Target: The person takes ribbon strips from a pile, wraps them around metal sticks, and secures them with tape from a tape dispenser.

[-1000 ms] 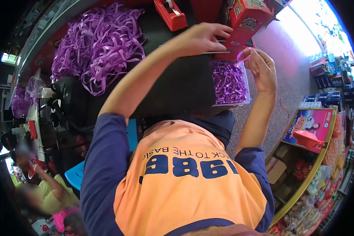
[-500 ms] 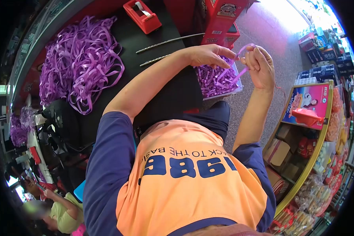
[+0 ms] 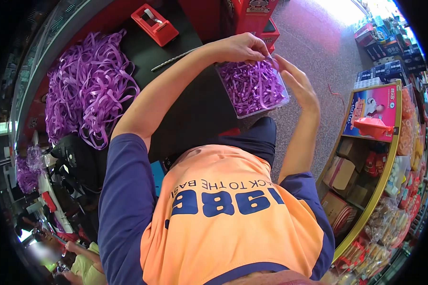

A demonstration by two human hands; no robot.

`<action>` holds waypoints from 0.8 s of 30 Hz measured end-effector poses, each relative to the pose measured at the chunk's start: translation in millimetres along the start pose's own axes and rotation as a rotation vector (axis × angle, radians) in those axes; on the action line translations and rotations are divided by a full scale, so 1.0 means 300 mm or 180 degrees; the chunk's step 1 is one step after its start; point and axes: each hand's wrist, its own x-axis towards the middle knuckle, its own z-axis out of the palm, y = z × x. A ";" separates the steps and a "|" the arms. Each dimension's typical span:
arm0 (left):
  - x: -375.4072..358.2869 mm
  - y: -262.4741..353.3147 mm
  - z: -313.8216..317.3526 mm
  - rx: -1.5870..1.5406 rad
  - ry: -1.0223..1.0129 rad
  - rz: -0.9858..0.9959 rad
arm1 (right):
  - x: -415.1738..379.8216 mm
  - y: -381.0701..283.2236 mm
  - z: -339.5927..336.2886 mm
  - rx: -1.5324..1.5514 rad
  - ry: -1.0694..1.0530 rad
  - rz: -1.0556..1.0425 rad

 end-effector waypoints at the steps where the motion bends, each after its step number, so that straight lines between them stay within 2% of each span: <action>1: 0.010 -0.001 -0.004 0.0011 -0.0002 0.0000 | 0.021 0.016 0.023 0.0004 0.0005 -0.0009; 3: 0.026 -0.011 -0.019 0.0977 0.0125 0.0211 | 0.065 0.041 0.056 0.0336 0.0071 0.0567; 4: 0.031 -0.023 -0.031 0.0989 0.0136 0.0198 | 0.081 0.050 0.067 0.0348 0.0059 0.0556; 6: 0.037 -0.039 -0.053 0.1815 0.0507 0.0850 | 0.108 0.072 0.082 0.0405 0.0717 0.0792; 7: 0.040 -0.042 -0.069 0.2085 0.0522 0.0891 | 0.128 0.096 0.079 0.0301 0.0673 0.0771; 10: 0.025 -0.045 -0.104 0.2344 0.0662 0.1052 | 0.173 0.105 0.120 0.0592 0.0446 0.0885; 12: 0.009 -0.048 -0.129 0.2470 0.0724 0.0917 | 0.211 0.104 0.148 0.0748 0.0370 0.0823; 14: -0.011 -0.057 -0.160 0.2497 0.0812 0.0878 | 0.249 0.089 0.171 0.0787 0.0314 0.1034; 15: -0.020 -0.062 -0.181 0.2481 0.0780 0.0815 | 0.271 0.105 0.183 0.1208 0.0268 0.0915; 16: -0.034 -0.070 -0.198 0.2483 0.0798 0.0809 | 0.293 0.125 0.186 0.1203 0.0250 0.0911; 19: -0.089 -0.090 -0.234 0.2476 0.1168 0.0787 | 0.339 0.178 0.192 0.1308 -0.0172 0.0851; 20: -0.113 -0.098 -0.241 0.2480 0.1184 0.0780 | 0.347 0.196 0.198 0.1708 -0.0302 0.0979; 21: -0.139 -0.101 -0.243 0.2409 0.1516 0.0885 | 0.352 0.212 0.204 0.2110 -0.0432 0.1107; 22: -0.166 -0.103 -0.246 0.2338 0.1850 0.0990 | 0.358 0.226 0.207 0.2108 -0.0449 0.1103; 23: -0.197 -0.109 -0.243 0.2275 0.1971 0.0700 | 0.362 0.241 0.209 0.2196 -0.0531 0.1200; 24: -0.221 -0.100 -0.224 0.2276 0.1993 0.0686 | 0.364 0.251 0.218 0.2282 -0.0617 0.1304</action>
